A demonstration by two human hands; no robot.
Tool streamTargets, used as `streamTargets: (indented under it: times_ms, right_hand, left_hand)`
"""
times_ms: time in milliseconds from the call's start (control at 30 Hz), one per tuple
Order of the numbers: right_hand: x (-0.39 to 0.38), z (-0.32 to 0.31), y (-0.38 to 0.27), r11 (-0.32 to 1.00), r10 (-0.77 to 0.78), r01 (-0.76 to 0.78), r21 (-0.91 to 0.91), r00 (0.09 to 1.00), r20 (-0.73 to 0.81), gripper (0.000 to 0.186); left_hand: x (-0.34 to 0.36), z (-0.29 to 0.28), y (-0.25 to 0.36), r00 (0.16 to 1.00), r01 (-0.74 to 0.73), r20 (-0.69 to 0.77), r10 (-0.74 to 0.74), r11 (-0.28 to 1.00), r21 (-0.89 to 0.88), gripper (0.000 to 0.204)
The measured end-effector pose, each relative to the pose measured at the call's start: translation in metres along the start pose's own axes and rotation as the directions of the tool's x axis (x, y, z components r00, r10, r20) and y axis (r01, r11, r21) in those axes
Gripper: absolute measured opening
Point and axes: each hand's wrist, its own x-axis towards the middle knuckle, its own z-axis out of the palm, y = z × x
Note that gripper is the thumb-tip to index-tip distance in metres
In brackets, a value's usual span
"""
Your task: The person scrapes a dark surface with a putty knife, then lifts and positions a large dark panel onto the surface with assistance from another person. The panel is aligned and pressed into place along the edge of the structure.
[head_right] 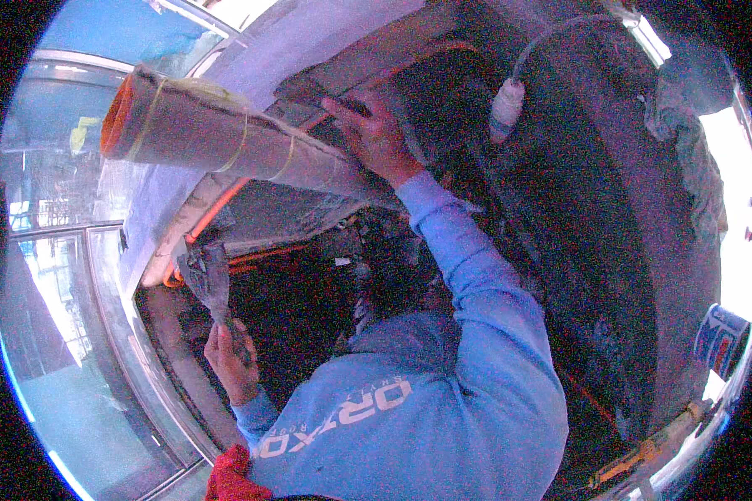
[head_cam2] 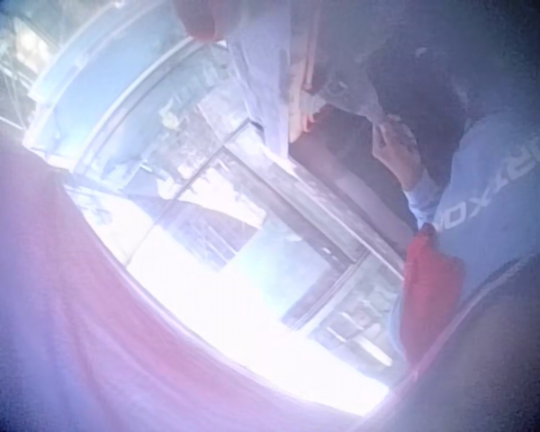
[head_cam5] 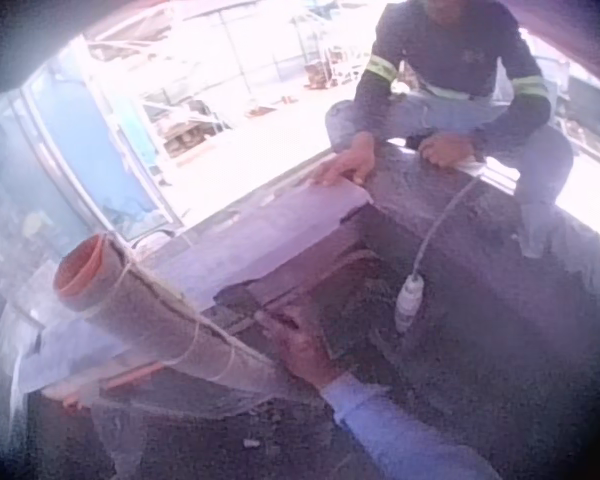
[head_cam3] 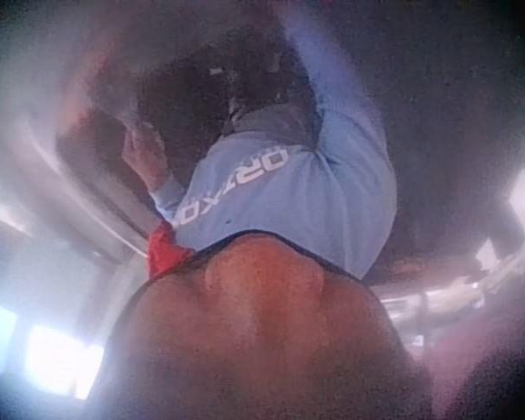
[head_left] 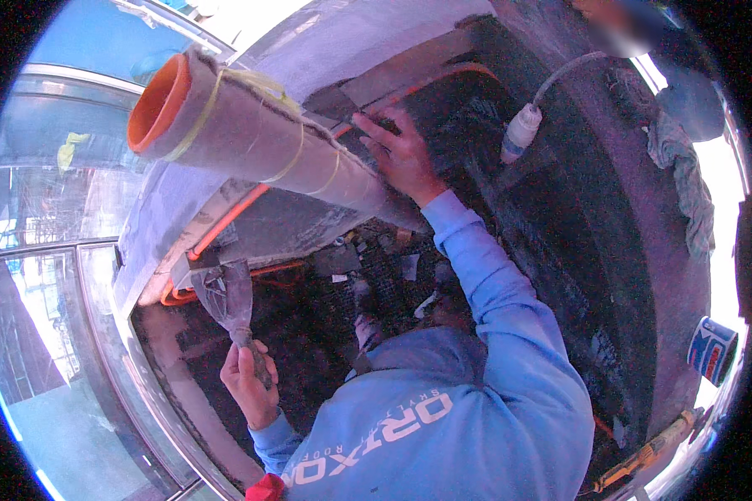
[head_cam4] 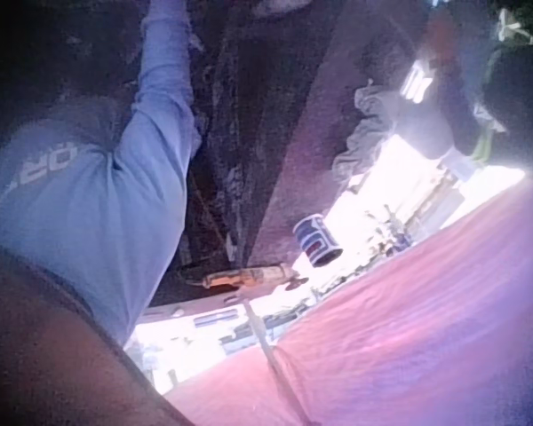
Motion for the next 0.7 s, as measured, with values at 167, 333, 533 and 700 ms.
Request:
streamTargets:
  times_ms: [167, 333, 533, 700]
  right_hand:
    - [-0.003, 0.003, 0.003, 0.999, 0.016, -0.016, 0.029, 1.000, 0.004, 0.039]
    - [-0.007, -0.004, 0.000, 1.000, 0.010, -0.009, -0.029, 1.000, 0.010, 0.039]
    - [-0.003, -0.022, -0.001, 0.999, 0.010, -0.008, 0.048, 0.999, -0.047, 0.045]
    - [0.016, 0.002, 0.027, 0.994, -0.111, 0.110, -0.029, 0.993, -0.041, 0.049]
  left_hand:
    - [0.006, -0.004, -0.002, 0.999, 0.004, 0.035, -0.004, 1.000, 0.009, 0.037]
    - [0.009, 0.005, 0.002, 0.999, -0.016, 0.042, 0.015, 1.000, 0.016, 0.040]
    - [0.007, 0.007, 0.006, 0.999, -0.008, 0.052, 0.006, 0.999, 0.036, 0.041]
    - [0.007, 0.013, 0.004, 0.999, 0.000, 0.044, -0.002, 0.999, 0.039, 0.042]
